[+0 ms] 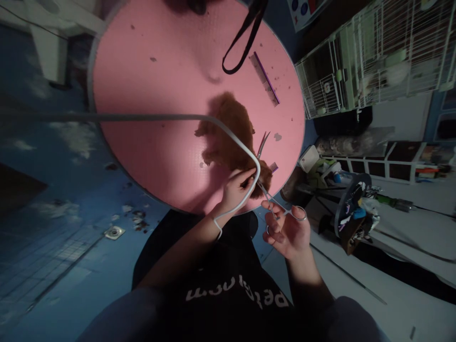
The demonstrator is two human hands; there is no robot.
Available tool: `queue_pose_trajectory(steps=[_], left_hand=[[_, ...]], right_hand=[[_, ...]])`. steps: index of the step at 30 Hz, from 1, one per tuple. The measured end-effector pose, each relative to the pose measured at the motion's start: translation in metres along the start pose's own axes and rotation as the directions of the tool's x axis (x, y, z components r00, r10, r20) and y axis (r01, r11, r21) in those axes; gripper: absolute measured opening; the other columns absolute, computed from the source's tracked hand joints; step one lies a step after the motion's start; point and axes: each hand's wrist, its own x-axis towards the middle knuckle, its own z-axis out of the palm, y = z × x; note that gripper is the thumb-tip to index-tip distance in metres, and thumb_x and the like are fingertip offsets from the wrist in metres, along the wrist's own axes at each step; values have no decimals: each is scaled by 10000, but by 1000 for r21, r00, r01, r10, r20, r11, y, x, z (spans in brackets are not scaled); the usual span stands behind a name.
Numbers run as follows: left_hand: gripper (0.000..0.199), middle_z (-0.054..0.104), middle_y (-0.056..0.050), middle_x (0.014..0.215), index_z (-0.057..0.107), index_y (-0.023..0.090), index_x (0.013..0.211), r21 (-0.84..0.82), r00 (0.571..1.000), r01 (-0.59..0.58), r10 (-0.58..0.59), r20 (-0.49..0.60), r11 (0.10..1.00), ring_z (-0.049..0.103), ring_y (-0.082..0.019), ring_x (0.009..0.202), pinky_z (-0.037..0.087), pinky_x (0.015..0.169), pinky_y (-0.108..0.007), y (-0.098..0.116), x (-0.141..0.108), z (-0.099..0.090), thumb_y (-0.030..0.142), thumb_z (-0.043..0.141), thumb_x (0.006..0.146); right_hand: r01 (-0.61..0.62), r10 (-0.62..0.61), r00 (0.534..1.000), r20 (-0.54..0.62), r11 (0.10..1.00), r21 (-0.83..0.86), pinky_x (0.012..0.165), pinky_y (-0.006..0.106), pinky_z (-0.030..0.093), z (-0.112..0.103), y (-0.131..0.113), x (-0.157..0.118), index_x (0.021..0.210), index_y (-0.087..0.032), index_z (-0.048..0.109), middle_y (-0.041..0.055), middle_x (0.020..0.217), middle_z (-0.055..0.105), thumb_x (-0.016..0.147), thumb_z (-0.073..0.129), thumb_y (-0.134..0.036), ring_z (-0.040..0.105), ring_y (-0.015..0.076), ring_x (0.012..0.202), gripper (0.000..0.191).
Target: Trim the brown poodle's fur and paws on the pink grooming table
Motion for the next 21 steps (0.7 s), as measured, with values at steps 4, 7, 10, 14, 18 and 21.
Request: queue_pose_trajectory(steps=[4, 7, 10, 14, 18, 21], left_hand=[[240, 724, -52, 960, 728, 182, 1057, 4, 1000, 17, -17, 6, 1000, 674, -132, 866, 552, 820, -235, 0, -2, -1, 156, 590, 863], [251, 718, -56, 975, 721, 179, 1066, -28, 1000, 11, -10, 15, 1000, 672, -137, 897, 547, 841, -242, 1, -1, -2, 134, 583, 861], [254, 715, -55, 971, 721, 177, 1057, -28, 1000, -9, 9, 22, 1000, 669, -137, 899, 544, 843, -243, 2, 0, -1, 122, 575, 856], [238, 713, -49, 950, 728, 175, 1037, -7, 1000, -13, 13, 8, 1000, 669, -129, 871, 545, 816, -225, 4, 0, 1, 124, 596, 846], [250, 707, -44, 933, 722, 169, 1049, -52, 1000, -19, 19, 3, 998, 663, -119, 839, 546, 781, -210, 5, -2, 1, 104, 597, 843], [269, 703, -45, 939, 718, 169, 1071, -63, 1000, -2, 4, 24, 998, 660, -118, 836, 546, 770, -210, 5, -3, 0, 98, 585, 848]], right_hand=[[13, -14, 1000, -17, 999, -47, 498, 254, 495, 3, 2, -2, 1079, -162, 636, -57, 597, 570, 801, 587, -534, 355, 49, 375, 467], [42, -41, 999, 14, 996, -79, 509, 256, 505, 7, 5, -9, 1126, -159, 628, -51, 612, 588, 805, 590, -524, 385, 51, 372, 487], [38, -36, 999, 19, 994, -101, 509, 253, 505, 8, 6, -13, 1135, -163, 619, -55, 611, 583, 829, 563, -524, 380, 49, 364, 477], [19, -19, 1000, 6, 996, -82, 528, 249, 513, 7, 2, -7, 1108, -178, 618, -55, 622, 585, 832, 568, -515, 396, 49, 392, 439], [-3, 3, 1000, -9, 999, -49, 531, 242, 522, 8, -2, 1, 1097, -161, 645, -54, 625, 586, 805, 609, -506, 386, 44, 401, 454], [6, -10, 999, -53, 998, -65, 512, 219, 516, 10, -2, 3, 1104, -144, 669, -58, 622, 584, 785, 663, -450, 355, 33, 400, 442]])
